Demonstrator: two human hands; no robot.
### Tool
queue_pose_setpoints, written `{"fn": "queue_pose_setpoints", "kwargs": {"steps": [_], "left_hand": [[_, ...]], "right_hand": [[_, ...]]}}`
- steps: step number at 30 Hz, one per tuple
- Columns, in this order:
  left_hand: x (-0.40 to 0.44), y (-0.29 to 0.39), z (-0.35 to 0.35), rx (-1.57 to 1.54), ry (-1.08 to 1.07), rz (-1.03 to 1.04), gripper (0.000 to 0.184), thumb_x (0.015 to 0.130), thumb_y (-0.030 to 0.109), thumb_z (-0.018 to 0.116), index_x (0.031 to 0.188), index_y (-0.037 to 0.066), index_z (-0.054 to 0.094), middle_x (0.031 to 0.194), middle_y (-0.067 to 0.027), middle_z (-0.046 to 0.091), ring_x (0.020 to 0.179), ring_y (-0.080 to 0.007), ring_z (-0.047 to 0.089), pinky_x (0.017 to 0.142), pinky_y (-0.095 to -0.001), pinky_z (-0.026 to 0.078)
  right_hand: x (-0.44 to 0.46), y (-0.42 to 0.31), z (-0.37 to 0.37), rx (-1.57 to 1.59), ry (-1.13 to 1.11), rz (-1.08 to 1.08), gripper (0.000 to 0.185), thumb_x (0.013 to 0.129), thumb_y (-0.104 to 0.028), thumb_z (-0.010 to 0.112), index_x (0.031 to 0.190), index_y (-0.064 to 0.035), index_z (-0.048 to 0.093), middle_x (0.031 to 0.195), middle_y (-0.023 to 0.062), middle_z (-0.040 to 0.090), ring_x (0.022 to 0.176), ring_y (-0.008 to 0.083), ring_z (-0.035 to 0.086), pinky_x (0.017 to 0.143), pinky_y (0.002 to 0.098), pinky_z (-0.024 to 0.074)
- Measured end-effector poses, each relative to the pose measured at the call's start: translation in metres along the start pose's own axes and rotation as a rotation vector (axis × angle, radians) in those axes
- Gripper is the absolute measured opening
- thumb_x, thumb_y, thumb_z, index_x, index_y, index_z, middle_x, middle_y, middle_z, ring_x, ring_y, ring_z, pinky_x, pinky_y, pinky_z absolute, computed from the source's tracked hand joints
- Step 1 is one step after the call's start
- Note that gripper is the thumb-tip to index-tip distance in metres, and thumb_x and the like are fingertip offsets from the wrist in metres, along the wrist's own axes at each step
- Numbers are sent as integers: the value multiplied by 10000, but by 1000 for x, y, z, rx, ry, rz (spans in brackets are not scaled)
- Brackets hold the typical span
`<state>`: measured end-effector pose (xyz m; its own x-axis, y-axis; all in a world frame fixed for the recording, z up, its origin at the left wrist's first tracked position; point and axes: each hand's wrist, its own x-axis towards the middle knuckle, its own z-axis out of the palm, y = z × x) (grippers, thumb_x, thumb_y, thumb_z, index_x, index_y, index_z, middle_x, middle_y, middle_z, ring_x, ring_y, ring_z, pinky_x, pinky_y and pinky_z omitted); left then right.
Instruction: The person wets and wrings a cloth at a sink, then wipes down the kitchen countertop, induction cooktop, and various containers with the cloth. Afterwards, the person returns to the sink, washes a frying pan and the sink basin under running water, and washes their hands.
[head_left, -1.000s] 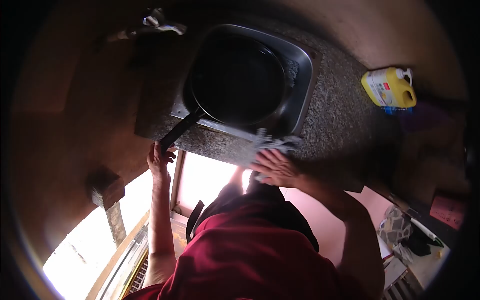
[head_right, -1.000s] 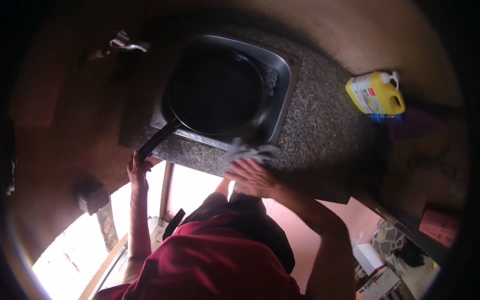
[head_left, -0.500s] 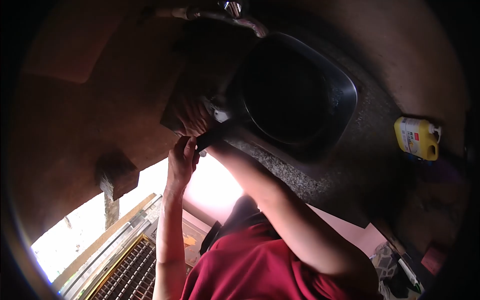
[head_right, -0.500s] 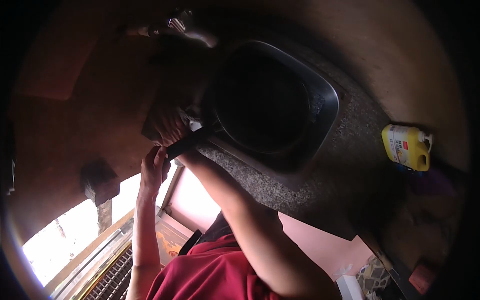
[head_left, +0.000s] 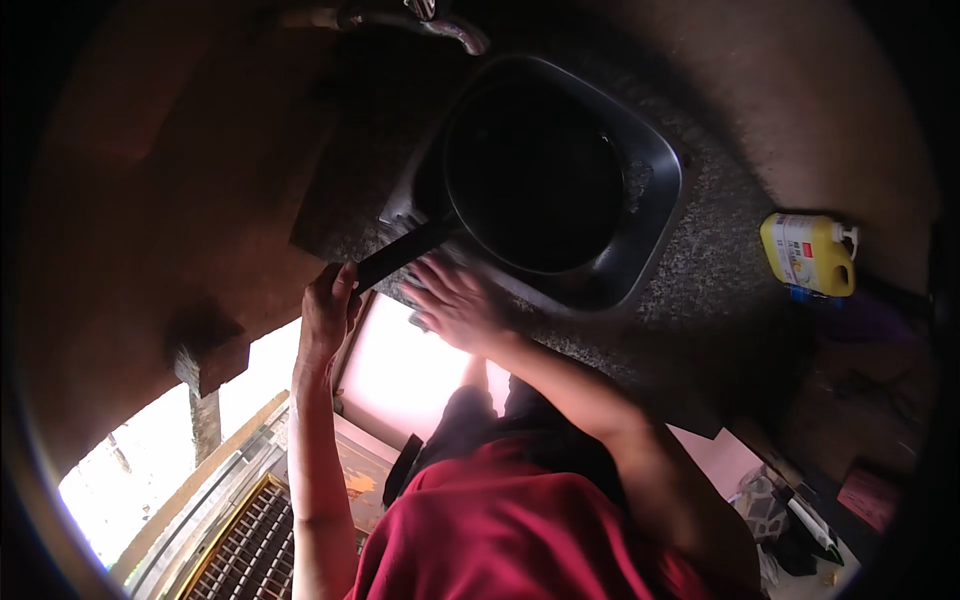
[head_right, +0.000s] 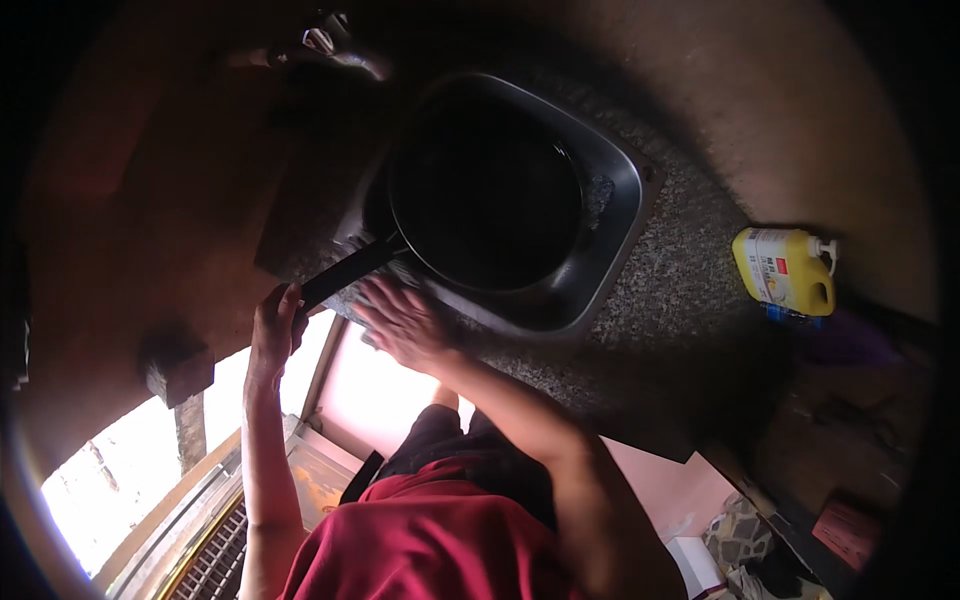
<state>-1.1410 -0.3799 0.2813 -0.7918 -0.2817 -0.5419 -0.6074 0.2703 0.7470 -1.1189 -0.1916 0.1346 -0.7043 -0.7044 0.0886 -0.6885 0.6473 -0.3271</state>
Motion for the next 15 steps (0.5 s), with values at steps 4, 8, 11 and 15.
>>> {"fn": "queue_pose_setpoints", "kwargs": {"steps": [4, 8, 11, 15], "left_hand": [[-9, -16, 4, -134, -45, 7, 323, 972, 296, 479, 766, 52, 524, 498, 35, 363, 388, -43, 319, 360, -227, 238], [-21, -23, 10, -179, -81, -61, 289, 979, 302, 461, 816, 67, 503, 509, 49, 350, 389, -37, 297, 356, -213, 212], [-32, -38, 27, -306, -29, -84, 297, 982, 310, 453, 814, 70, 505, 500, 52, 333, 384, -39, 288, 356, -212, 211], [-50, -60, 33, -115, -134, -36, 382, 985, 349, 411, 795, 40, 531, 512, 8, 427, 400, -74, 393, 378, -258, 299]], "right_hand": [[-126, 28, -55, -6, -108, 43, 586, 860, -373, 537, 1406, -237, 375, 1480, 35, 306, 1370, 221, 245, 1014, 394, 232], [-215, 47, -92, 71, -153, 157, 483, 861, -284, 546, 1336, -237, 470, 1400, 45, 416, 1305, 242, 362, 953, 403, 285], [-273, 55, -112, -26, -193, 236, 413, 870, -254, 561, 1280, -232, 522, 1356, 45, 450, 1256, 252, 412, 926, 433, 332], [-319, 68, -128, -85, -91, 381, 311, 912, -193, 521, 1216, -139, 558, 1204, 100, 516, 1103, 267, 493, 846, 398, 412]]}}
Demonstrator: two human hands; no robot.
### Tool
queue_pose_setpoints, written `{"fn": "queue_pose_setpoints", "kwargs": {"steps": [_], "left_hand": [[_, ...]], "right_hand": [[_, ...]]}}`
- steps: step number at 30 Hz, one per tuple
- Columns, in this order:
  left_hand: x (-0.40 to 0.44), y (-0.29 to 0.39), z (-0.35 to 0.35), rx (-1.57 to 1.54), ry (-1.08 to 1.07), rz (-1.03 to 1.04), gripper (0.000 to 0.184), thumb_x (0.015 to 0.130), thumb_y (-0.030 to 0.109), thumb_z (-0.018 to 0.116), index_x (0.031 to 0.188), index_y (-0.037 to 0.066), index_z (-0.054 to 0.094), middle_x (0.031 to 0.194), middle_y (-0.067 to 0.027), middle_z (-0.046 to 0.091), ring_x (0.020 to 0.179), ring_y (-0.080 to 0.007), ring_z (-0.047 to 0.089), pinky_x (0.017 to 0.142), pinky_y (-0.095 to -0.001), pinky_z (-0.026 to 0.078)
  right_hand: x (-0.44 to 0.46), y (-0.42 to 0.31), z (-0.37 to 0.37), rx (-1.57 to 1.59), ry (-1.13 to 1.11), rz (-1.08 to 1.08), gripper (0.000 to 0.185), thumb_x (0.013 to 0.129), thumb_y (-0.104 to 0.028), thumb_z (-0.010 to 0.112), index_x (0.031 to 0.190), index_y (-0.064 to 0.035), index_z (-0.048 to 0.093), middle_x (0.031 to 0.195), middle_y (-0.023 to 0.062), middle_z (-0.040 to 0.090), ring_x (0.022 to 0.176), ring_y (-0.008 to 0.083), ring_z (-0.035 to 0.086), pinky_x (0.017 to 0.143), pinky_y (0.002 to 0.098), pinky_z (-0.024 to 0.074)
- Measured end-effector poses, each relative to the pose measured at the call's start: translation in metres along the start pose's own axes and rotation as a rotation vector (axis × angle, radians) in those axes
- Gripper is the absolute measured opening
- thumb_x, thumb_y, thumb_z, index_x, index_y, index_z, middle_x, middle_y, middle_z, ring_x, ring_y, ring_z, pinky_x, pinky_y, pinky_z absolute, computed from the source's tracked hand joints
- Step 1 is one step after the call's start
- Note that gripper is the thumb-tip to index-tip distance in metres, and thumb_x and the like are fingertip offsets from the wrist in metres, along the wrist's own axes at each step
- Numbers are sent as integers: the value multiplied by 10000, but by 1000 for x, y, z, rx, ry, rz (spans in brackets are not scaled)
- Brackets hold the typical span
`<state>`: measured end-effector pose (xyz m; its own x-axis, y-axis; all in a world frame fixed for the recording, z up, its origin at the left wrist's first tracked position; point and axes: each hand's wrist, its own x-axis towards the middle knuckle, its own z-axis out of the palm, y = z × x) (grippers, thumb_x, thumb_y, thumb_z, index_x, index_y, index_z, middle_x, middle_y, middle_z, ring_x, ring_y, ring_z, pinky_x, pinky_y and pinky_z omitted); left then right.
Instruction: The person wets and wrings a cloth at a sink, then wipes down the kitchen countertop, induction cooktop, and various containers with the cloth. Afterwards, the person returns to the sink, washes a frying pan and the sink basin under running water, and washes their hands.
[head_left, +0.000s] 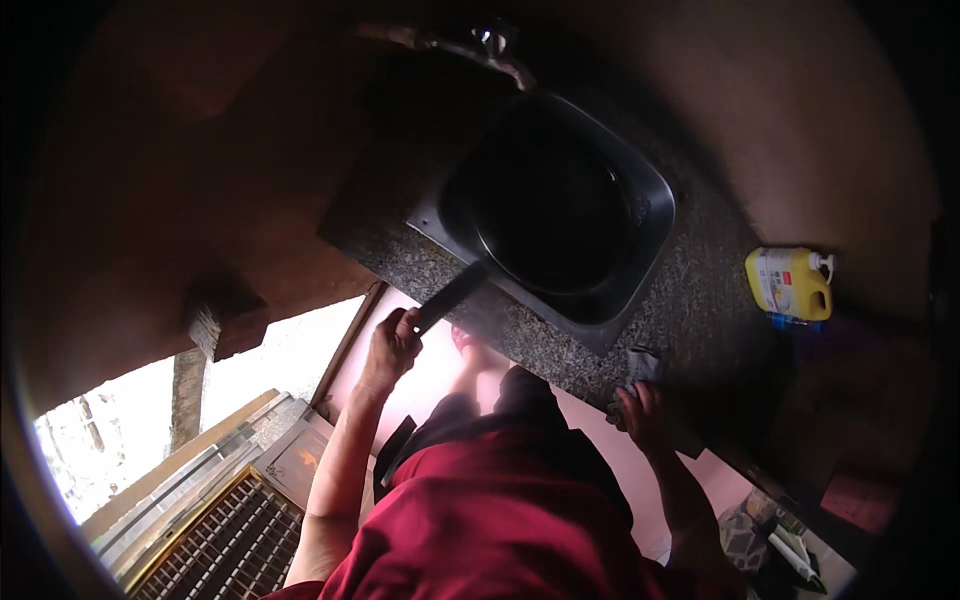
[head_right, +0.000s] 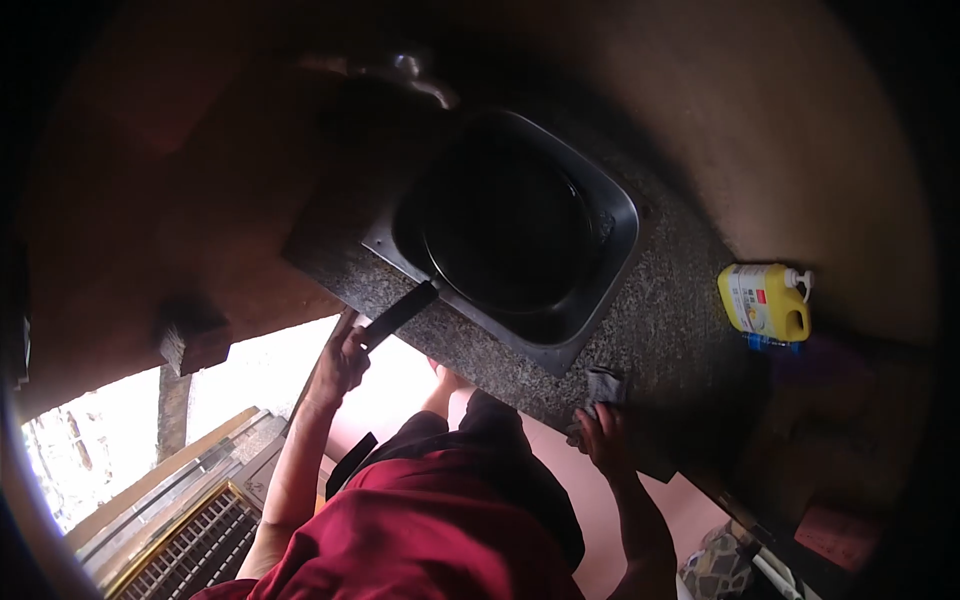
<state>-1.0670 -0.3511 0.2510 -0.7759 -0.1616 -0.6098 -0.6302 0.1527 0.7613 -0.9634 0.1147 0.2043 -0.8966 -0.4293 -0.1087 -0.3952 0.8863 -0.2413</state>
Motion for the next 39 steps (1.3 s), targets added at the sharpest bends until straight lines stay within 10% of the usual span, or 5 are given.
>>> {"fn": "queue_pose_setpoints", "kwargs": {"steps": [7, 17, 22, 30, 39], "left_hand": [[-16, -18, 19, -33, -79, -100, 421, 979, 391, 380, 861, 18, 534, 539, -8, 482, 388, -78, 414, 355, -240, 312], [-27, -31, 11, -26, 38, 67, 370, 960, 355, 466, 990, -4, 552, 703, -57, 589, 563, -106, 519, 531, -261, 436], [-36, -60, 4, -221, 149, -35, 401, 975, 375, 415, 1023, -1, 548, 731, -58, 593, 570, -94, 513, 531, -236, 422], [-64, -84, -9, -330, 406, -114, 450, 983, 420, 373, 1024, 6, 543, 717, -58, 579, 545, -95, 513, 519, -220, 402], [-92, -114, 8, -240, 550, -283, 367, 985, 345, 405, 969, 14, 565, 648, -57, 566, 485, -105, 501, 468, -228, 399]], "right_hand": [[142, -2, -44, 1251, 389, 1032, 207, 912, -227, 582, 944, -39, 662, 759, -13, 548, 712, 86, 481, 698, 228, 399], [389, -196, -65, 1242, -57, -279, 294, 803, -212, 700, 1035, -85, 572, 925, 23, 567, 700, 95, 546, 598, 189, 485], [446, -238, 62, 64, -113, -873, 510, 899, -300, 527, 1377, -176, 402, 1495, 98, 254, 1344, 293, 300, 1109, 440, 262], [581, -105, 107, 713, -358, -426, 413, 962, -253, 397, 1340, -91, 436, 1381, 138, 428, 1229, 297, 444, 1079, 433, 307], [683, 0, 14, -113, 228, -183, 401, 907, -150, 481, 1307, -129, 491, 1254, 161, 545, 1173, 297, 496, 992, 454, 403]]}}
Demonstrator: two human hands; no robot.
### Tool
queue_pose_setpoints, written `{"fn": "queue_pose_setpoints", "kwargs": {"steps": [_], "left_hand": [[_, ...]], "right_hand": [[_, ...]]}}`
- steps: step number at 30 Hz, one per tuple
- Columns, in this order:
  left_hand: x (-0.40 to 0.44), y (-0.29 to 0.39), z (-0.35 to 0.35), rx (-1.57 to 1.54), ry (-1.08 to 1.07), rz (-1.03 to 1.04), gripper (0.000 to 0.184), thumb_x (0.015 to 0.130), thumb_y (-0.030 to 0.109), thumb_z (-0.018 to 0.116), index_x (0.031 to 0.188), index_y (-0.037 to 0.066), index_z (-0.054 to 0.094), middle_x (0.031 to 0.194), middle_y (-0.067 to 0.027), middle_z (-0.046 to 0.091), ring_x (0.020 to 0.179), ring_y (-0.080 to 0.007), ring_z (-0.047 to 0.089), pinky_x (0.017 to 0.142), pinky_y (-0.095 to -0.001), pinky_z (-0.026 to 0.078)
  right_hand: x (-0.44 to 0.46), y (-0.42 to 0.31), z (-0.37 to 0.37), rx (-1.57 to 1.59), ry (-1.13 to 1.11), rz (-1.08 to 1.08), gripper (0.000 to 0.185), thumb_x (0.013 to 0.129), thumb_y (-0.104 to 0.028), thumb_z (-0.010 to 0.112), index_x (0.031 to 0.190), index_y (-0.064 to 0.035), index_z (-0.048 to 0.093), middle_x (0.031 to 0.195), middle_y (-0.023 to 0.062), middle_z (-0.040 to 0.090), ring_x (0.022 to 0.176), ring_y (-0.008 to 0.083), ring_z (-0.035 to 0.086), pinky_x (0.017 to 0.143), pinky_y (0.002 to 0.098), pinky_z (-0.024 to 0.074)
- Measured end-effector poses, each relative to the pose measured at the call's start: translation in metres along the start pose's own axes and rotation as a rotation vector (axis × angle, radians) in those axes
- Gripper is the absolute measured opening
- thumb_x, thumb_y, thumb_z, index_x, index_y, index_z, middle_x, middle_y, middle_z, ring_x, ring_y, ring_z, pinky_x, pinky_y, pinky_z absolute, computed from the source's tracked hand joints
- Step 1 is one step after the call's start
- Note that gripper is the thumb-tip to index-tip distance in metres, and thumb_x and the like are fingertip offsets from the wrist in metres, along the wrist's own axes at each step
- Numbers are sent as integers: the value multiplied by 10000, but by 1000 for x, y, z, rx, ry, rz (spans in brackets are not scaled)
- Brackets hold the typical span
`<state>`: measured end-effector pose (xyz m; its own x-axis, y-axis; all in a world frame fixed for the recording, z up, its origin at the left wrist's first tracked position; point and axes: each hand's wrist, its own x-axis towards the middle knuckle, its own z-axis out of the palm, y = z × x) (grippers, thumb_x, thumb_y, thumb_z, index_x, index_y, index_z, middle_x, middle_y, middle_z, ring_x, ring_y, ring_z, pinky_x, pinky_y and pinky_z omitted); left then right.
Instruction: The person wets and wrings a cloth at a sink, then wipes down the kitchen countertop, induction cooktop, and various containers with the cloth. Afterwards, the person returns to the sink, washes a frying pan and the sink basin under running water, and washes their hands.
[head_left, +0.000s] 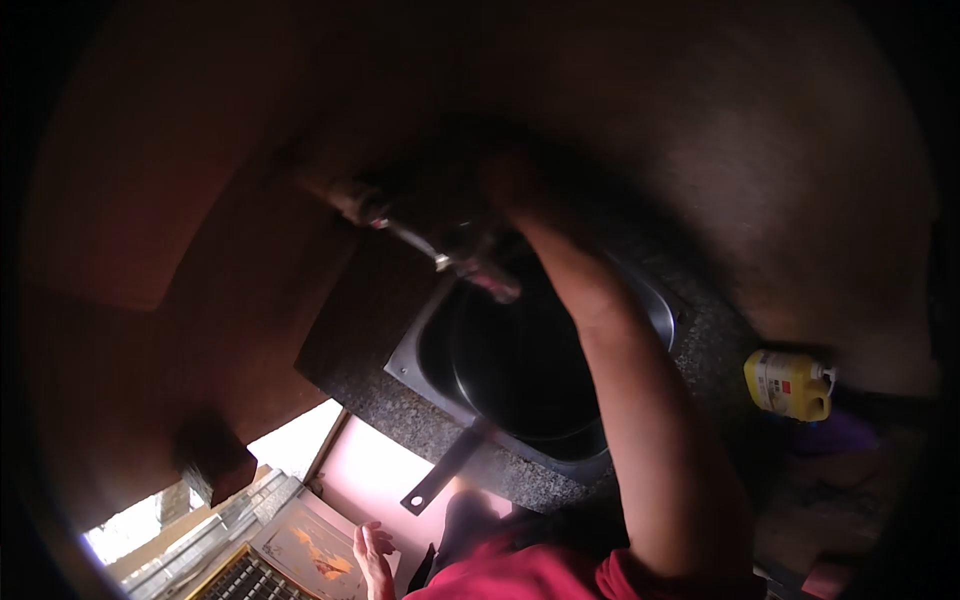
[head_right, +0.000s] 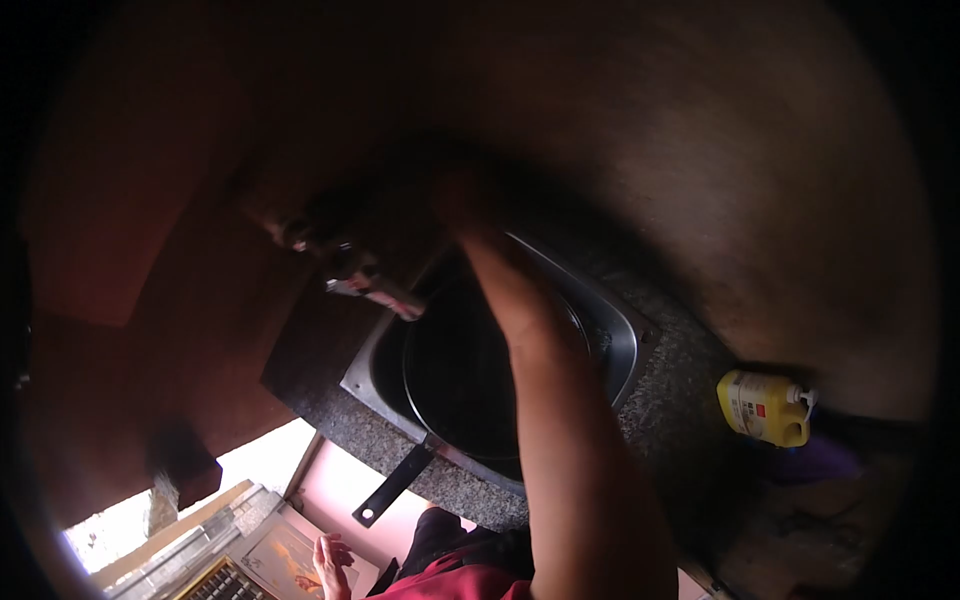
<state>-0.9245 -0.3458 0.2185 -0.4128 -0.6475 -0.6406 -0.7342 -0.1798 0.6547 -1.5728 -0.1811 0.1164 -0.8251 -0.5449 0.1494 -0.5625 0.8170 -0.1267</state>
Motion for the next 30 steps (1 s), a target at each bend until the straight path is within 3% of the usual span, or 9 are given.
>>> {"fn": "queue_pose_setpoints", "kwargs": {"steps": [1, 2, 4, 11, 13, 15, 18, 22, 30], "left_hand": [[-2, 0, 7, 27, -9, -5, 366, 985, 344, 408, 969, 14, 565, 649, -56, 564, 484, -104, 499, 467, -228, 398], [-2, 2, 14, 62, -20, -8, 365, 984, 344, 410, 968, 13, 564, 649, -55, 561, 484, -104, 497, 466, -228, 397], [-4, 8, 29, 125, -49, -5, 362, 983, 342, 416, 968, 12, 564, 649, -54, 557, 483, -103, 493, 465, -228, 395], [4, 42, 48, 243, -69, 104, 353, 978, 338, 433, 967, 9, 562, 650, -49, 541, 480, -98, 480, 459, -229, 390], [8, 51, 46, 250, -65, 145, 350, 976, 337, 438, 967, 9, 561, 651, -48, 537, 479, -97, 477, 457, -230, 388], [12, 58, 45, 253, -61, 187, 348, 975, 335, 443, 967, 8, 561, 651, -46, 532, 478, -96, 473, 456, -230, 386], [11, 67, 46, 264, -66, 242, 345, 973, 333, 451, 966, 6, 560, 652, -44, 525, 477, -94, 467, 453, -230, 384], [21, 47, 26, 255, -119, 219, 338, 968, 330, 465, 973, 6, 562, 660, -40, 516, 497, -87, 460, 450, -231, 370], [28, 37, 2, 204, -97, 262, 278, 947, 280, 506, 1004, 15, 566, 728, -48, 544, 579, -90, 491, 509, -228, 399]], "right_hand": [[1, -5, 1, -119, 42, 31, 388, 899, -159, 502, 1285, -123, 516, 1233, 162, 563, 1158, 299, 507, 977, 457, 415], [8, 0, 28, 530, 46, 77, 366, 898, -172, 502, 1258, -119, 541, 1230, 162, 562, 1134, 303, 522, 961, 464, 426], [14, 12, 75, 1023, 90, 129, 341, 887, -177, 515, 1217, -112, 575, 1218, 163, 565, 1103, 310, 539, 940, 468, 438], [-21, -2, -43, 87, -42, 94, 287, 835, -90, 531, 1103, -85, 632, 1169, 130, 592, 1093, 319, 532, 897, 420, 474], [-53, 29, 25, 669, 404, 88, 292, 833, -76, 499, 1094, -86, 629, 1158, 110, 596, 1090, 308, 527, 867, 405, 491], [-95, 57, 17, 574, 482, 96, 317, 817, -60, 489, 1106, -89, 618, 1152, 99, 595, 1073, 299, 529, 821, 393, 511], [-208, 105, -46, -64, 191, 152, 382, 810, -85, 470, 1181, -84, 562, 1204, 80, 545, 1052, 260, 512, 709, 398, 531], [-349, 162, -81, -149, 166, 402, 494, 746, 13, 517, 1228, -96, 543, 1270, 79, 512, 948, 257, 535, 604, 369, 557], [-513, 149, -123, -269, -219, 1005, 159, 789, -52, 486, 846, -24, 632, 837, 139, 638, 788, 346, 594, 742, 439, 513]]}}
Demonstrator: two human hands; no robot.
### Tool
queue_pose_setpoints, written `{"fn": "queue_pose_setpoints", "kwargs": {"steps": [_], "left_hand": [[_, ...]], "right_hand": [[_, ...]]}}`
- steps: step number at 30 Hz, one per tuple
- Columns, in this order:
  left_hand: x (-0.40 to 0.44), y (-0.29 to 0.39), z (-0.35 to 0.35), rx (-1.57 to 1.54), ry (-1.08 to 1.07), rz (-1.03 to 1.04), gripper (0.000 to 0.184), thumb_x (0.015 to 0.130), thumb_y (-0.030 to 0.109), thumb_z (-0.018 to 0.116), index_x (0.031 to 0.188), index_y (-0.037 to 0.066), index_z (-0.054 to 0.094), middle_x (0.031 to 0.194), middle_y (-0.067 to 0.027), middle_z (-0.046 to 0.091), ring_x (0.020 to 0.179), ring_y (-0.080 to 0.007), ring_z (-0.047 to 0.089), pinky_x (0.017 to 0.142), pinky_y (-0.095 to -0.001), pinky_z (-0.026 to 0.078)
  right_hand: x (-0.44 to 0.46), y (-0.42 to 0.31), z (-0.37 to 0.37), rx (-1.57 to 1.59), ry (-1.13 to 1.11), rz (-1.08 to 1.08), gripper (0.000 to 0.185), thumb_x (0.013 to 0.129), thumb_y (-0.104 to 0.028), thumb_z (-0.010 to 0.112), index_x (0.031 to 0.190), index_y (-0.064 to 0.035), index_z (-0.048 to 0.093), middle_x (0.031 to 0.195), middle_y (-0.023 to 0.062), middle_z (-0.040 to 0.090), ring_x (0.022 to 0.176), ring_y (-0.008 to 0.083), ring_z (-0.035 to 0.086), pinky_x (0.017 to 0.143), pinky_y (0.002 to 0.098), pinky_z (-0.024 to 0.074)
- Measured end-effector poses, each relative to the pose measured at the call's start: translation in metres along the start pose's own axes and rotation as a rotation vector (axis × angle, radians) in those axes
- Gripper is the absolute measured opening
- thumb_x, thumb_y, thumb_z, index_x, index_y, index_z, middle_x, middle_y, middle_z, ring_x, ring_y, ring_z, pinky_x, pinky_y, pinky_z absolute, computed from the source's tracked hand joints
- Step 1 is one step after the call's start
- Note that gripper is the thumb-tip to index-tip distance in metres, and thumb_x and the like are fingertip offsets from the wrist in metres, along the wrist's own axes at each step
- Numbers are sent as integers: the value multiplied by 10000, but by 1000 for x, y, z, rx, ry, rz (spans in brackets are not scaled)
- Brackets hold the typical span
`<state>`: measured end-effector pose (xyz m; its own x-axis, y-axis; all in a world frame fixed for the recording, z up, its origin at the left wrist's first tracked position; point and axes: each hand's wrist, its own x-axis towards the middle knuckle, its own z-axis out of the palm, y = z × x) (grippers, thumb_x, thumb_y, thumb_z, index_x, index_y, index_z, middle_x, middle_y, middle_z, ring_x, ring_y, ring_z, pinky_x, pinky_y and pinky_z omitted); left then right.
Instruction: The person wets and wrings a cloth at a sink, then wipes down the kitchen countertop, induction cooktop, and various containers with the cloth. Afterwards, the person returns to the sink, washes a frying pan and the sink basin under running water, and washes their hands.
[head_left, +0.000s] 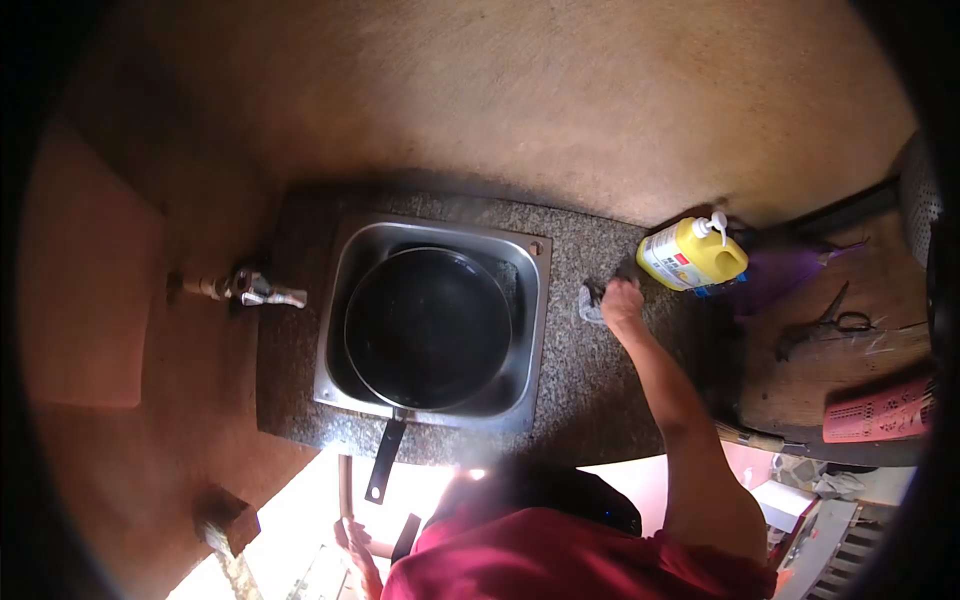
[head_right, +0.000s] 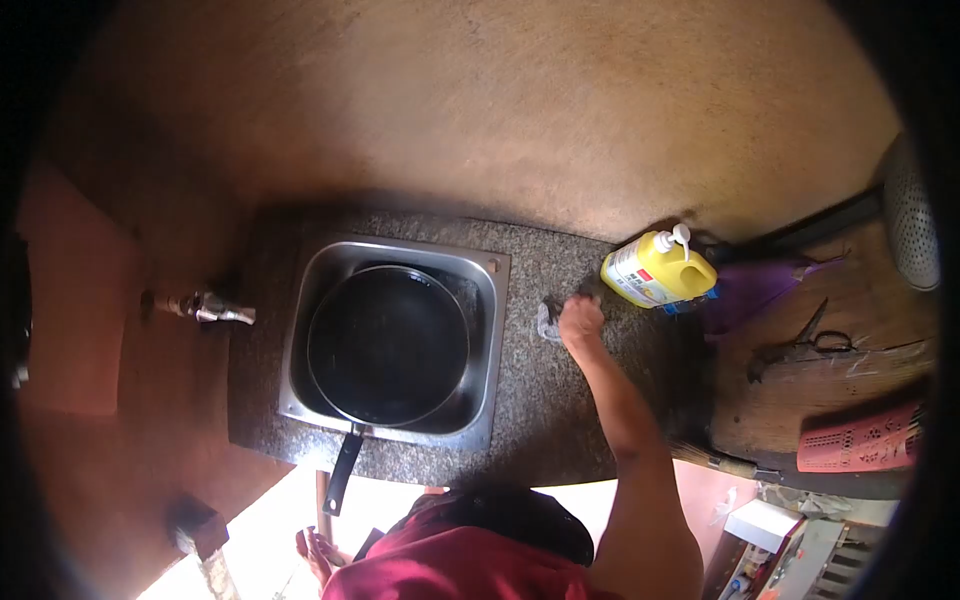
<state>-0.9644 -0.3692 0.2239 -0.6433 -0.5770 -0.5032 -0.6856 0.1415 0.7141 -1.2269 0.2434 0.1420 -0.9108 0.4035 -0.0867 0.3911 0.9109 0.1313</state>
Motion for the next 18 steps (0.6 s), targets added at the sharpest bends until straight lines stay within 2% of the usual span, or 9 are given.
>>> {"fn": "queue_pose_setpoints", "kwargs": {"steps": [3, 6, 7, 9, 10, 11, 12, 14, 18], "left_hand": [[6, 5, -8, -32, 46, 32, 259, 939, 261, 521, 1016, 18, 568, 754, -50, 554, 609, -91, 502, 532, -226, 410], [16, 29, -9, -114, 76, 139, 244, 931, 242, 536, 1028, 21, 569, 779, -53, 565, 640, -92, 514, 554, -225, 421], [20, 43, -5, -143, 75, 192, 239, 928, 235, 541, 1031, 22, 570, 788, -54, 568, 650, -93, 517, 562, -224, 424], [32, 77, 10, -187, 45, 304, 231, 923, 223, 551, 1039, 24, 571, 805, -56, 575, 671, -94, 525, 577, -224, 431], [39, 98, 22, -201, 11, 363, 228, 921, 217, 556, 1043, 25, 571, 814, -57, 578, 681, -94, 529, 584, -223, 435], [45, 120, 37, -210, -35, 418, 225, 918, 210, 561, 1047, 26, 572, 822, -57, 582, 691, -94, 533, 592, -223, 439], [49, 142, 54, -208, -93, 462, 223, 915, 204, 567, 1051, 27, 573, 831, -58, 585, 701, -95, 536, 599, -222, 442], [48, 183, 93, -114, -205, 430, 220, 905, 184, 585, 1060, 27, 574, 875, -66, 599, 734, -108, 556, 635, -230, 458], [70, 202, 181, 14, -443, 444, 302, 884, 254, 624, 1078, 29, 574, 943, -71, 612, 766, -139, 588, 637, -279, 483]], "right_hand": [[-39, -4, -34, 152, -339, -8, 161, 810, -69, 488, 740, -19, 625, 678, 135, 608, 635, 282, 582, 691, 384, 491], [-63, -44, -91, 682, -555, -129, 161, 832, -100, 516, 768, -17, 639, 664, 128, 587, 590, 190, 506, 615, 336, 436], [-63, -61, -97, 629, -602, -197, 206, 836, -79, 510, 931, -96, 692, 780, 141, 652, 686, 189, 589, 626, 313, 444], [-70, -109, -129, 1003, -500, -336, 222, 908, -139, 517, 1052, -78, 674, 781, 100, 656, 667, 144, 568, 599, 296, 444], [-65, -131, -148, 897, -591, -352, 218, 909, -144, 542, 1080, -83, 663, 924, 104, 687, 740, 125, 608, 638, 276, 469], [-59, -149, -146, 1050, -607, -424, 271, 893, -173, 584, 1143, -77, 628, 1033, 101, 671, 821, 114, 626, 666, 262, 495], [-54, -165, -132, 1217, -559, -437, 357, 860, -216, 633, 1176, -53, 596, 1128, 110, 638, 956, 174, 631, 790, 291, 508], [-34, -192, -110, 996, -390, -459, 486, 799, -298, 687, 1191, -34, 574, 1214, 164, 586, 1115, 307, 564, 975, 363, 421], [-19, -251, 6, 987, -381, -98, 417, 801, -260, 667, 1117, -2, 583, 1061, 230, 627, 1014, 370, 598, 891, 406, 473]]}}
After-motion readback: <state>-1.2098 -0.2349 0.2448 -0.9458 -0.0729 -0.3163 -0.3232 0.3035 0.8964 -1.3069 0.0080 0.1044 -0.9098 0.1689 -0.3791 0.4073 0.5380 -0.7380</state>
